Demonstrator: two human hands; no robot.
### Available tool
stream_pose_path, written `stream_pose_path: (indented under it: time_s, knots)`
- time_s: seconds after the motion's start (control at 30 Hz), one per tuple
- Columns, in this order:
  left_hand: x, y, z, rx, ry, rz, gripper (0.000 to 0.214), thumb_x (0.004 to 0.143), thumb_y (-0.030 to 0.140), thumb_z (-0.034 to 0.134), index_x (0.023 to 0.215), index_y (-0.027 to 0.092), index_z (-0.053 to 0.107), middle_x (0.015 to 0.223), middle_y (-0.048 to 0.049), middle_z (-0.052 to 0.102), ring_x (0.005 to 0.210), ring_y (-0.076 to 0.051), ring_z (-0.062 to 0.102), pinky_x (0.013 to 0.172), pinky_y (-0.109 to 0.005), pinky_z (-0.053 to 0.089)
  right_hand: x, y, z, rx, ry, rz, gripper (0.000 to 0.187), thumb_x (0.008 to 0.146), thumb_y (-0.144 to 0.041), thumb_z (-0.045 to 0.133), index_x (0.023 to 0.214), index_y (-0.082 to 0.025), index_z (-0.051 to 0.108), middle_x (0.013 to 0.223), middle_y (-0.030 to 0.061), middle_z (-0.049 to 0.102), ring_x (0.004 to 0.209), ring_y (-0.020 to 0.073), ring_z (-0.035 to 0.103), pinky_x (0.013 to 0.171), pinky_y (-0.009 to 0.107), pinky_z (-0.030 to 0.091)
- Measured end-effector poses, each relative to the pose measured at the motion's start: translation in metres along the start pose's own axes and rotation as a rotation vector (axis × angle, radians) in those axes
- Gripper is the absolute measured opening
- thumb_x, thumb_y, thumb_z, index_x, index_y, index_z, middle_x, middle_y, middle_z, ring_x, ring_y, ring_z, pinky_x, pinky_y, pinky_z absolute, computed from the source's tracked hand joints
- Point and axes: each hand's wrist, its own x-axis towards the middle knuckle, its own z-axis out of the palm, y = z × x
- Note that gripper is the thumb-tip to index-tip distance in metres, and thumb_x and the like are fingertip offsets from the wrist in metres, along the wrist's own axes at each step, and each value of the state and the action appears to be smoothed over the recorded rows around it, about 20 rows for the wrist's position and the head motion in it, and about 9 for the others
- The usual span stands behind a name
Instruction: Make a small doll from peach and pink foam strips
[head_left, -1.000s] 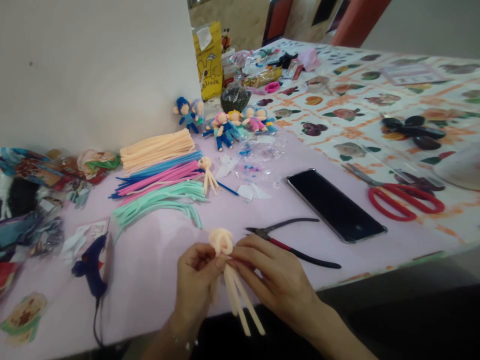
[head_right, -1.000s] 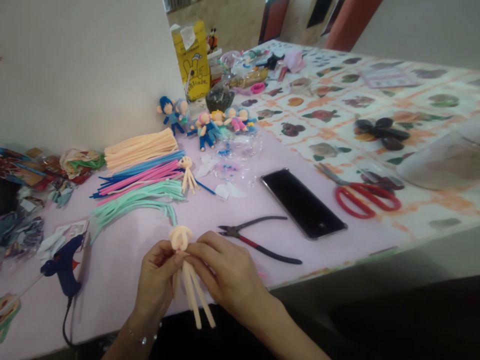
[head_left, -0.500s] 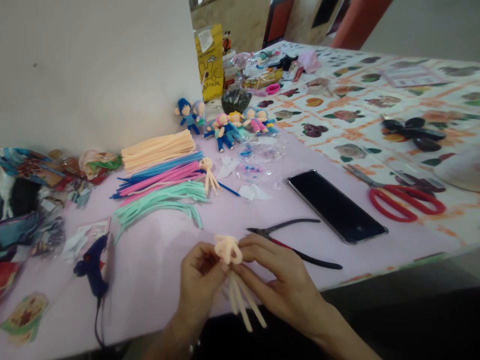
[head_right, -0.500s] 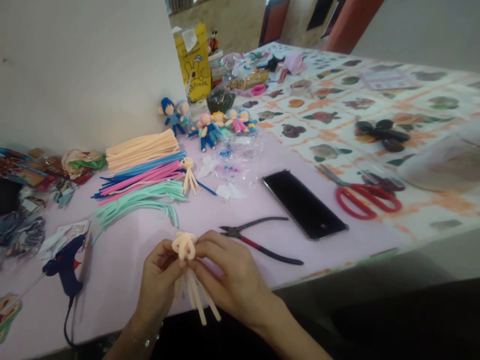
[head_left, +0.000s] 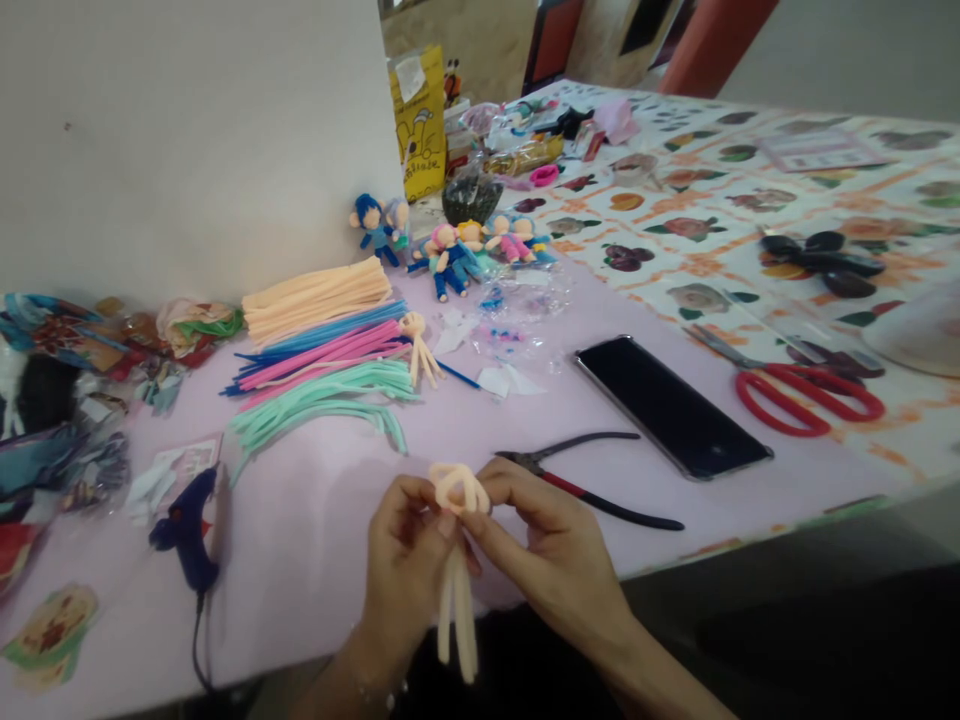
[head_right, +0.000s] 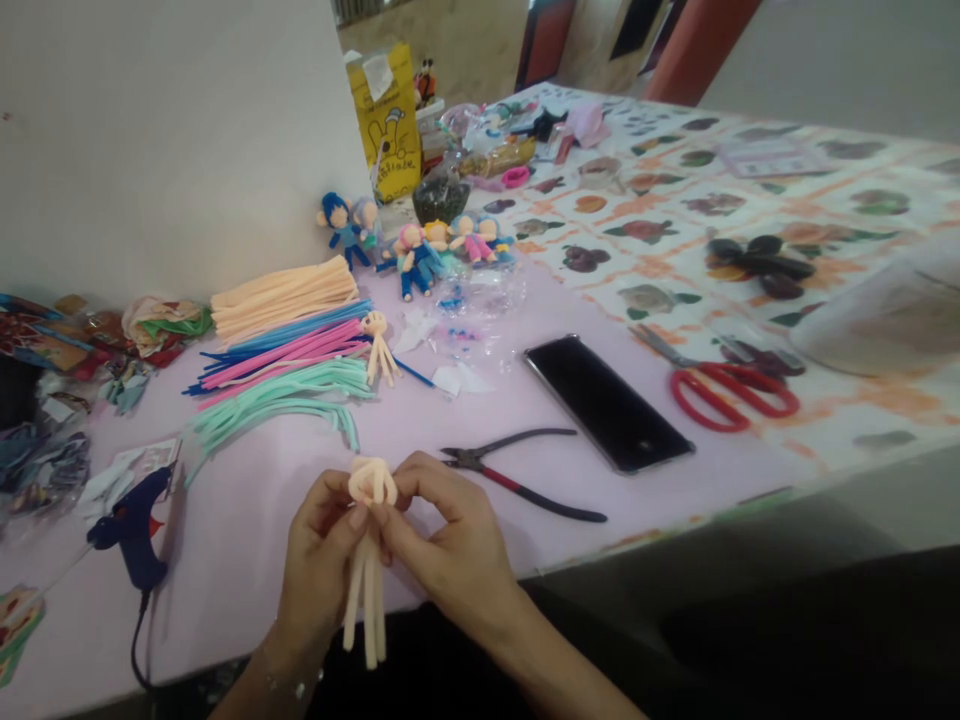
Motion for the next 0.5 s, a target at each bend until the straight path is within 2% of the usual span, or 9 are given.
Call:
stream_pose_path:
  time_s: [0.17, 0.37, 0.5]
  knots:
    - [0.003, 0.005, 0.003, -0.055, 0.004, -0.027, 0.032, 0.062, 0.041, 0.077, 0.065, 0.019, 0.053, 0.054, 0.0031, 0.058, 0.039, -0.008, 0.044, 0.039, -0.019, 0.035, -0.001, -0.001, 0.006, -0.067, 0.069, -0.088, 0.018, 0.079, -0.012, 0.059, 0.062, -0.019, 0.058, 0.060, -0.0009, 0.062, 0.056, 0.0120, 0.059, 0.055, 0.023, 0.046]
    - [0.001, 0.011, 0.004, -0.101, 0.023, 0.002, 0.025, 0.059, 0.034, 0.076, 0.064, 0.018, 0.058, 0.062, 0.0010, 0.061, 0.058, -0.012, 0.054, 0.059, -0.024, 0.046, -0.001, -0.003, 0.007, -0.112, 0.072, -0.098, 0.019, 0.080, -0.013, 0.057, 0.062, -0.020, 0.057, 0.061, -0.0001, 0.063, 0.055, 0.0131, 0.060, 0.053, 0.023, 0.049]
    - [0.002, 0.011, 0.004, -0.100, 0.033, 0.023, 0.023, 0.059, 0.033, 0.075, 0.063, 0.018, 0.058, 0.062, 0.0008, 0.061, 0.062, -0.014, 0.056, 0.063, -0.026, 0.046, -0.002, -0.003, 0.008, -0.115, 0.069, -0.118, 0.019, 0.080, -0.012, 0.057, 0.063, -0.020, 0.057, 0.062, -0.0003, 0.062, 0.055, 0.0127, 0.060, 0.053, 0.023, 0.049]
